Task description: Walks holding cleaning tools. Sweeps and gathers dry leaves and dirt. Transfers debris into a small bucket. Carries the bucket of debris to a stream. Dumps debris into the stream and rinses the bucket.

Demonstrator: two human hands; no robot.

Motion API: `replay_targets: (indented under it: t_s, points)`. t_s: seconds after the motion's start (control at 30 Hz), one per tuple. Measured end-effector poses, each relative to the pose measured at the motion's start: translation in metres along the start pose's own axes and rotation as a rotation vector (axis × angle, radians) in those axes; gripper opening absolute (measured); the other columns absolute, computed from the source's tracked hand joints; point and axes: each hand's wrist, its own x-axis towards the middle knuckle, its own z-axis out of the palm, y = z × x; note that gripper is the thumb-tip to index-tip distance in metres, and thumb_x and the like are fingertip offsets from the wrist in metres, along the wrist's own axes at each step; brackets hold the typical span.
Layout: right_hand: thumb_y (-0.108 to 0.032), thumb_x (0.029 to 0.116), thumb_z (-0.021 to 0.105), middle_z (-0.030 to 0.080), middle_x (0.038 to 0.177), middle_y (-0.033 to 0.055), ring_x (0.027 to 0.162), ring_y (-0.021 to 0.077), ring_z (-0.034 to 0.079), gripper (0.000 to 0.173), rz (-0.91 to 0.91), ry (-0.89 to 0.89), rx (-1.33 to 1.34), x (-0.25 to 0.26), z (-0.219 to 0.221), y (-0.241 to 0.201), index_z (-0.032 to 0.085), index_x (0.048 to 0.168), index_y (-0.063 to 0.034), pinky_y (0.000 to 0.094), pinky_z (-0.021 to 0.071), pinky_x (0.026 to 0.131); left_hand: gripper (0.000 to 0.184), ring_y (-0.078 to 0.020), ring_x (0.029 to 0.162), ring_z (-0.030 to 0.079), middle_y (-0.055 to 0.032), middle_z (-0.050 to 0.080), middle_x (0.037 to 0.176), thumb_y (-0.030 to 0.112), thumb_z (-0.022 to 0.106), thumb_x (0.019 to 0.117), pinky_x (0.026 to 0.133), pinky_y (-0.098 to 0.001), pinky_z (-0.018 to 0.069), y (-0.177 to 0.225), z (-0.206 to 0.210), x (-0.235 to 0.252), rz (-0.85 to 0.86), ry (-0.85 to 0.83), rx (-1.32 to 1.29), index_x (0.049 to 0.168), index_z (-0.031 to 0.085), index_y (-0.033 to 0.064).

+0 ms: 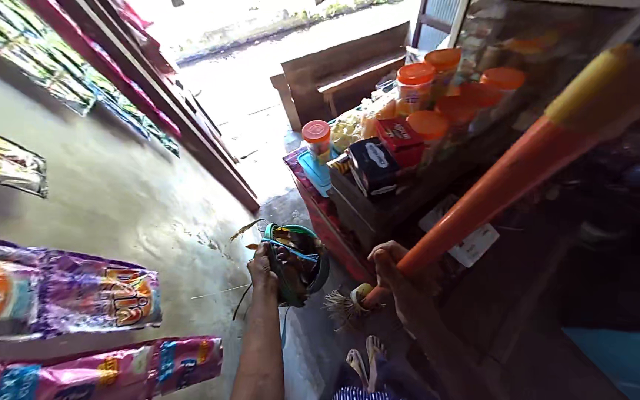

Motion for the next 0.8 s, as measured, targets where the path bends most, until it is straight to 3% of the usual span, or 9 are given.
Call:
replay_targets:
  t_s: [0.27, 0.37, 0.53, 0.8]
  points:
    - [-0.036, 0.0960, 0.070, 0.059, 0.065, -0.0109, 0.052, -0.0027, 0.050, 0.024, 0.013, 0.004, 0.012, 0.067, 0.040, 0.033, 0.072, 0.088, -0.0135, 0.0157, 0.0451, 0.050, 0.022, -0.0144, 0.054, 0.062, -0.0073, 0.064, 0.069, 0.020, 0.056, 0.1039, 0.050, -0.0292, 0.0534, 0.037, 0.033, 0.085, -0.021, 0.045, 0.097, 0.096, 0.062, 0.0002]
    - [-0.029, 0.0944, 0.071, 0.061, 0.067, -0.0107, 0.052, -0.0028, 0.050, 0.018, 0.043, 0.051, -0.013, 0.097, 0.073, 0.050, 0.073, 0.087, -0.0127, 0.0157, 0.0453, 0.050, 0.023, -0.0151, 0.052, 0.061, -0.0074, 0.063, 0.068, 0.021, 0.056, 0.1036, 0.048, -0.0295, 0.0523, 0.049, 0.040, 0.135, -0.044, 0.043, 0.127, 0.095, 0.062, 0.0005]
    - [-0.027, 0.0934, 0.069, 0.063, 0.067, -0.0102, 0.053, -0.0038, 0.052, 0.018, 0.041, 0.127, -0.105, 0.162, 0.138, 0.068, 0.073, 0.087, -0.0112, 0.0151, 0.0458, 0.050, 0.025, -0.0171, 0.055, 0.063, -0.0100, 0.065, 0.072, 0.021, 0.059, 0.1027, 0.050, -0.0321, 0.0535, 0.076, 0.064, 0.214, -0.064, -0.002, 0.153, 0.105, 0.062, -0.0028]
    - [-0.027, 0.0965, 0.066, 0.059, 0.064, -0.0093, 0.052, -0.0011, 0.051, 0.019, 0.111, 0.151, -0.160, 0.241, 0.218, 0.105, 0.071, 0.087, -0.0113, 0.0185, 0.0460, 0.051, 0.020, -0.0165, 0.053, 0.063, -0.0095, 0.065, 0.068, 0.016, 0.061, 0.1007, 0.048, -0.0313, 0.0538, 0.119, 0.104, 0.305, -0.042, -0.017, 0.151, 0.101, 0.062, -0.0036]
